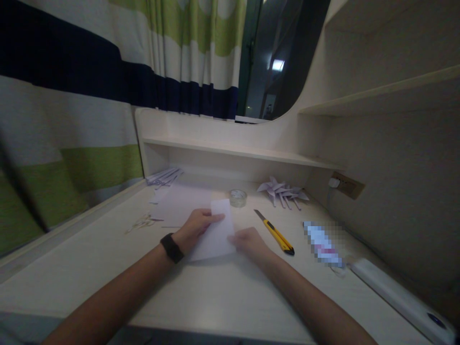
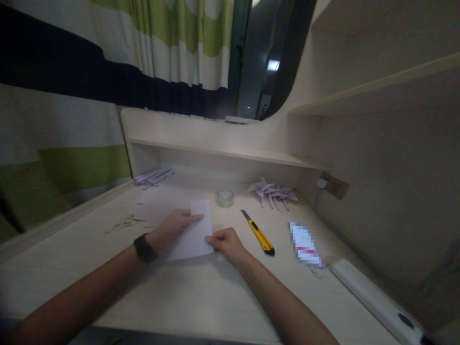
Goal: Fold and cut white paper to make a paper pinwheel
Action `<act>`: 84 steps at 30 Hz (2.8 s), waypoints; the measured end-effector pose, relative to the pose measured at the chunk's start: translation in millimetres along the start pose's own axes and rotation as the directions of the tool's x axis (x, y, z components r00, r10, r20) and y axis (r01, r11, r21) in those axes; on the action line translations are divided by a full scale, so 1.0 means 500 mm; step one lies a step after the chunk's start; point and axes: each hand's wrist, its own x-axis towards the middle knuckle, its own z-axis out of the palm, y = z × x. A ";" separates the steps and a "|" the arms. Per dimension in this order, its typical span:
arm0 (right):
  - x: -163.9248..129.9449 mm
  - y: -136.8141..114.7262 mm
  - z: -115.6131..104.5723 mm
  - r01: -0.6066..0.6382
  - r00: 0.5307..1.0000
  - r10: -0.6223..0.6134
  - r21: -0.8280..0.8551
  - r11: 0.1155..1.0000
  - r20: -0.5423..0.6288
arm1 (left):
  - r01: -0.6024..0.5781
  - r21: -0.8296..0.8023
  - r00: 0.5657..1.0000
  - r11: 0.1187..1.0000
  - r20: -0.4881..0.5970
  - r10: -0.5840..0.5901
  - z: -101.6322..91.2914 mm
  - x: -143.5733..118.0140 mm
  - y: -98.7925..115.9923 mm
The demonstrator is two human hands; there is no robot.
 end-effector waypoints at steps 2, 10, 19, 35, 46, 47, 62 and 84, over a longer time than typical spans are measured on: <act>0.000 0.001 -0.001 0.002 1.000 -0.002 0.022 1.000 0.014 | 0.009 0.023 1.000 1.000 -0.022 -0.009 0.001 -0.001 0.001; -0.003 -0.013 -0.006 -0.019 0.997 0.021 -0.038 0.999 0.070 | 0.051 -0.111 0.999 0.992 0.026 -0.048 -0.009 0.004 -0.003; -0.003 -0.033 -0.068 -0.084 0.978 0.084 -0.009 0.996 0.189 | 0.050 -0.029 0.999 0.998 0.014 -0.050 -0.006 0.010 -0.016; 0.019 0.015 -0.020 -0.083 0.977 0.152 0.392 0.916 -0.148 | 0.019 0.204 0.984 0.979 0.168 -0.054 0.027 -0.003 -0.040; 0.023 0.022 -0.024 -0.071 0.970 0.162 0.424 0.903 -0.182 | 0.034 0.222 0.963 0.974 0.255 -0.092 0.028 -0.006 -0.040; 0.024 0.023 -0.024 -0.064 0.968 0.158 0.416 0.907 -0.195 | 0.042 0.218 0.962 0.975 0.256 -0.099 0.028 -0.007 -0.041; 0.027 0.025 -0.025 -0.017 0.929 0.157 0.384 0.923 -0.336 | 0.120 0.185 0.949 0.975 0.267 -0.167 0.025 -0.010 -0.041; 0.011 -0.014 -0.013 -0.004 0.940 0.154 0.442 0.897 -0.304 | 0.143 0.068 0.971 0.987 0.181 -0.153 0.038 -0.008 -0.052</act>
